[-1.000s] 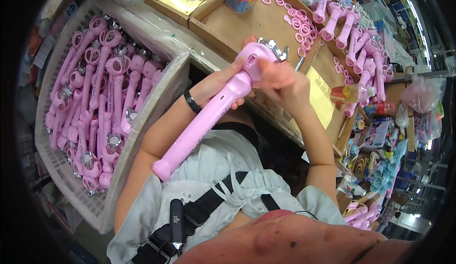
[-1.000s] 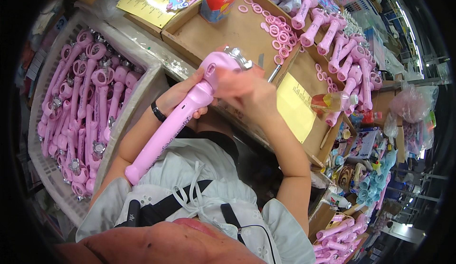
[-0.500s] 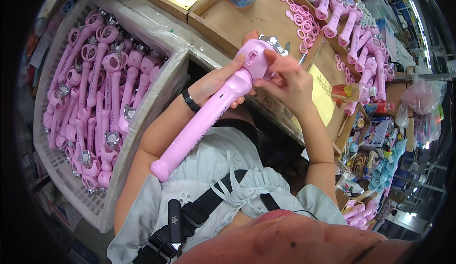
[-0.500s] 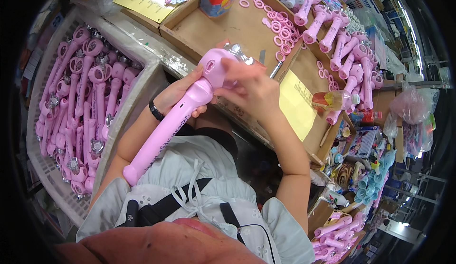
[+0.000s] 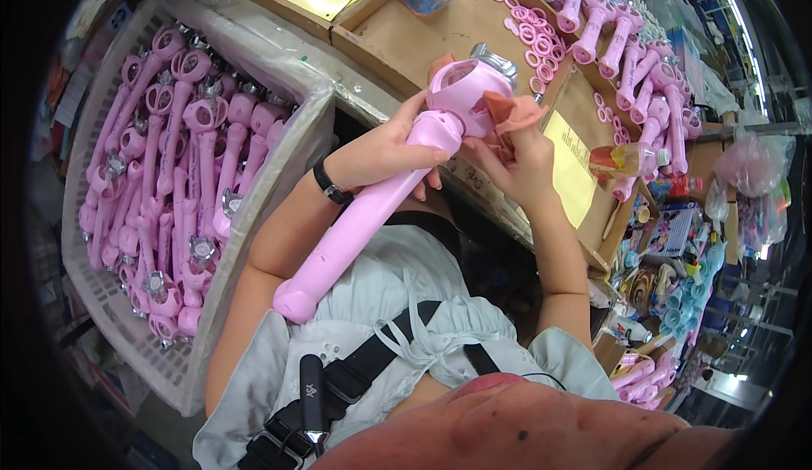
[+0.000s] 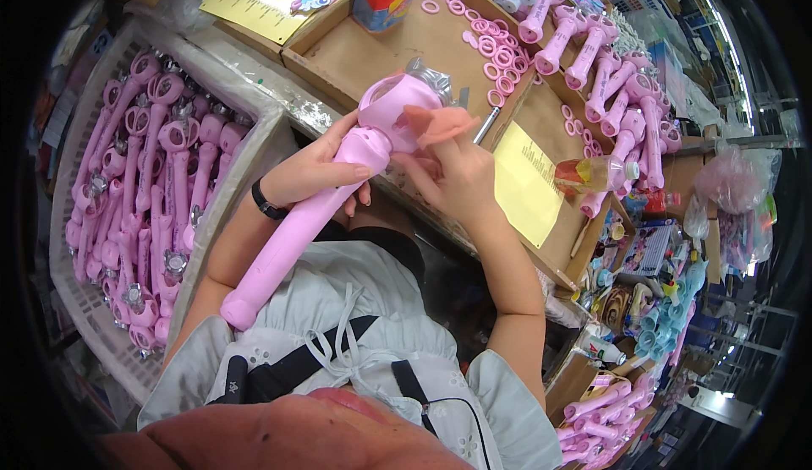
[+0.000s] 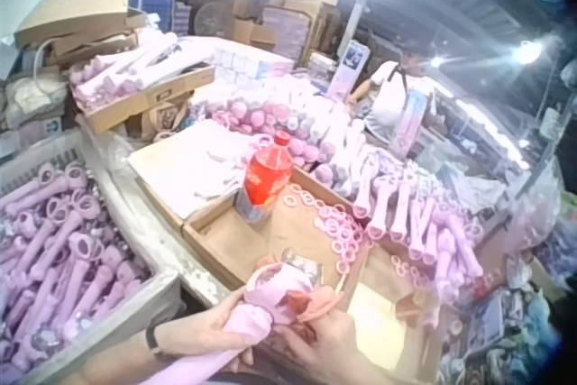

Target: The person assembles pink bubble wands by attaching a silver crown-shaped top to the wand handle, inserting a small white stick into the wand, and wiping the wand with a cloth. The person repeats this process for multiple wands.

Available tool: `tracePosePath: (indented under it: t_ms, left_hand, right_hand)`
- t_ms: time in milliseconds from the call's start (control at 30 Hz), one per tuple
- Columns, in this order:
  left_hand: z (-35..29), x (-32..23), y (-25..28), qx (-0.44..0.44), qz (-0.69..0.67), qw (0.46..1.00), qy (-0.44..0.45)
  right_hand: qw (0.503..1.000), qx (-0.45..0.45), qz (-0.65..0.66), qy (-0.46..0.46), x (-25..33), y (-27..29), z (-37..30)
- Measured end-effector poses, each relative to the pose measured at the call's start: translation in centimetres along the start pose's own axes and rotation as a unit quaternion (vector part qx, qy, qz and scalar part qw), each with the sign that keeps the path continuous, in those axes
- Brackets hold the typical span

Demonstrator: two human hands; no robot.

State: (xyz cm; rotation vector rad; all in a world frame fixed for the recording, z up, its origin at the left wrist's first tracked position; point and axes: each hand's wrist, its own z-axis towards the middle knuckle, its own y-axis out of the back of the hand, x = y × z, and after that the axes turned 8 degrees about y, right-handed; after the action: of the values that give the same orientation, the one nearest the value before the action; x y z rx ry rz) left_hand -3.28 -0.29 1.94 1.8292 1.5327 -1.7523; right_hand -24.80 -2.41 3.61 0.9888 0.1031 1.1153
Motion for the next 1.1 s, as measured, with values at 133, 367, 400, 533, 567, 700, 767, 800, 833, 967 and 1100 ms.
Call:
tracePosePath:
  t_ms: [133,367,400,533,567,700,767,800,833,967,1100]
  left_hand:
    - [0.0,-0.7,-0.3,-0.031,0.080,0.996,-0.001]
    - [0.3,-0.6,-0.9,-0.045,0.114,0.992,-0.013]
    - [0.4,-0.5,-1.0,-0.049,0.128,0.990,-0.020]
    - [0.5,0.0,-0.8,-0.070,0.110,0.991,-0.005]
    - [0.6,0.1,-0.6,-0.070,0.088,0.994,0.010]
    - [1.4,1.2,0.0,-0.046,-0.097,0.994,-0.003]
    - [1.7,2.1,0.1,-0.012,-0.232,0.973,0.002]
    - [1.9,2.6,0.2,0.023,-0.299,0.954,-0.010]
    - [2.0,2.9,0.3,0.036,-0.390,0.917,0.079]
    - [2.3,3.0,1.0,0.253,-0.460,0.845,0.102]
    - [1.6,1.9,0.6,0.078,-0.190,0.975,0.087]
  right_hand:
    - [0.998,-0.001,-0.012,-0.063,0.4,-0.9,-0.7]
    - [0.988,0.089,-0.125,-0.004,0.7,0.0,-1.2]
    - [0.988,0.097,-0.118,-0.038,0.7,0.1,-1.2]
    - [0.989,0.048,-0.119,-0.066,0.6,-0.2,-1.2]
    - [0.989,0.039,-0.145,0.001,0.5,-0.4,-1.2]
    - [0.989,0.030,-0.114,-0.090,0.0,-0.5,-1.4]
    - [0.984,0.022,-0.068,-0.163,0.0,-0.6,-1.5]
    - [0.988,0.037,-0.107,-0.105,0.0,-0.5,-1.5]
    - [0.987,0.050,-0.143,-0.049,0.1,-0.6,-1.6]
    - [0.992,0.024,-0.110,-0.048,0.2,-0.5,-1.6]
    - [0.988,0.000,-0.144,-0.052,-0.3,-0.7,-2.5]
